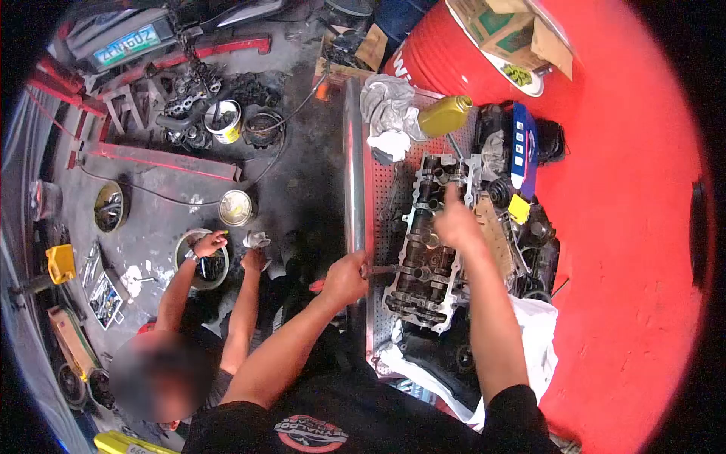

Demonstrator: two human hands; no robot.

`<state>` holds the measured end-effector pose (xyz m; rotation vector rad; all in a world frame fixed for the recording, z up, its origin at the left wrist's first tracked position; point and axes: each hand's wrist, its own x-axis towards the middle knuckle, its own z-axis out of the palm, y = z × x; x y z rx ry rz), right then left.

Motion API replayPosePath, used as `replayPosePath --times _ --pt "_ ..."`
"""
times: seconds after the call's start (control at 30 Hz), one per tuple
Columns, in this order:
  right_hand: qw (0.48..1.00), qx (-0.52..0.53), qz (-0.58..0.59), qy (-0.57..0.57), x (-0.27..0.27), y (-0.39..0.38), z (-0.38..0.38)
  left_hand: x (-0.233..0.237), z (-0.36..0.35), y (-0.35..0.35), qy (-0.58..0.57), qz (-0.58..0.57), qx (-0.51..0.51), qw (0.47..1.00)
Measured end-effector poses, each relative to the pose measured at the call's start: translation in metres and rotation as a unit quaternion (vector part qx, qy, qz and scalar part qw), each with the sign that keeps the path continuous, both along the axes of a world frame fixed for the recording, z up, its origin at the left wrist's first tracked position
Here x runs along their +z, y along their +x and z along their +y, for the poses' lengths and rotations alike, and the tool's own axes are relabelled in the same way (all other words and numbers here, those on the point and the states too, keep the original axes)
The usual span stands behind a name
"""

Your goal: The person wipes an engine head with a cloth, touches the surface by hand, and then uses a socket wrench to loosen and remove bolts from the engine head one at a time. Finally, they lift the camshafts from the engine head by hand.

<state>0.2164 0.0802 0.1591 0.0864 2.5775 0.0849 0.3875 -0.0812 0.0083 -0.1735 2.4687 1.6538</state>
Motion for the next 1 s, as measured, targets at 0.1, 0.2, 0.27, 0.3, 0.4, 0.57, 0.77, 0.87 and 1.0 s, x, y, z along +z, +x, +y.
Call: replayPosePath --times 0.1,0.2,0.27,0.3,0.4,0.57,0.77,0.87,1.0 --pt "0.995 0.072 0.042 0.060 0.013 -0.043 0.030 0.000 0.001 0.002 0.004 -0.031 -0.009 0.999" --pt "0.988 0.091 0.088 0.086 0.009 -0.069 0.046 0.001 0.001 0.004 -0.012 -0.030 -0.012 0.999" --pt "0.981 0.104 0.070 0.148 0.022 -0.088 0.052 -0.003 0.003 0.009 0.001 -0.032 -0.016 0.999" --pt "0.979 0.117 0.069 0.155 0.028 -0.095 0.054 -0.007 0.003 0.005 0.005 -0.027 -0.019 0.999" --pt "0.975 0.077 0.098 0.183 0.066 -0.124 0.045 0.005 0.000 0.002 0.016 -0.026 -0.008 0.999" --pt "0.973 0.029 0.128 0.190 0.147 -0.192 0.052 0.025 0.001 0.004 0.008 -0.046 -0.009 0.999" --pt "0.966 0.028 0.097 0.238 0.138 -0.233 0.072 0.011 0.006 0.011 -0.012 -0.052 -0.017 0.998" --pt "0.966 0.013 0.084 0.246 0.133 -0.234 0.062 0.019 0.001 0.010 -0.012 -0.056 -0.016 0.998" --pt "0.969 0.036 0.107 0.222 0.134 -0.239 0.064 0.020 0.002 0.010 -0.013 -0.054 -0.006 0.998"
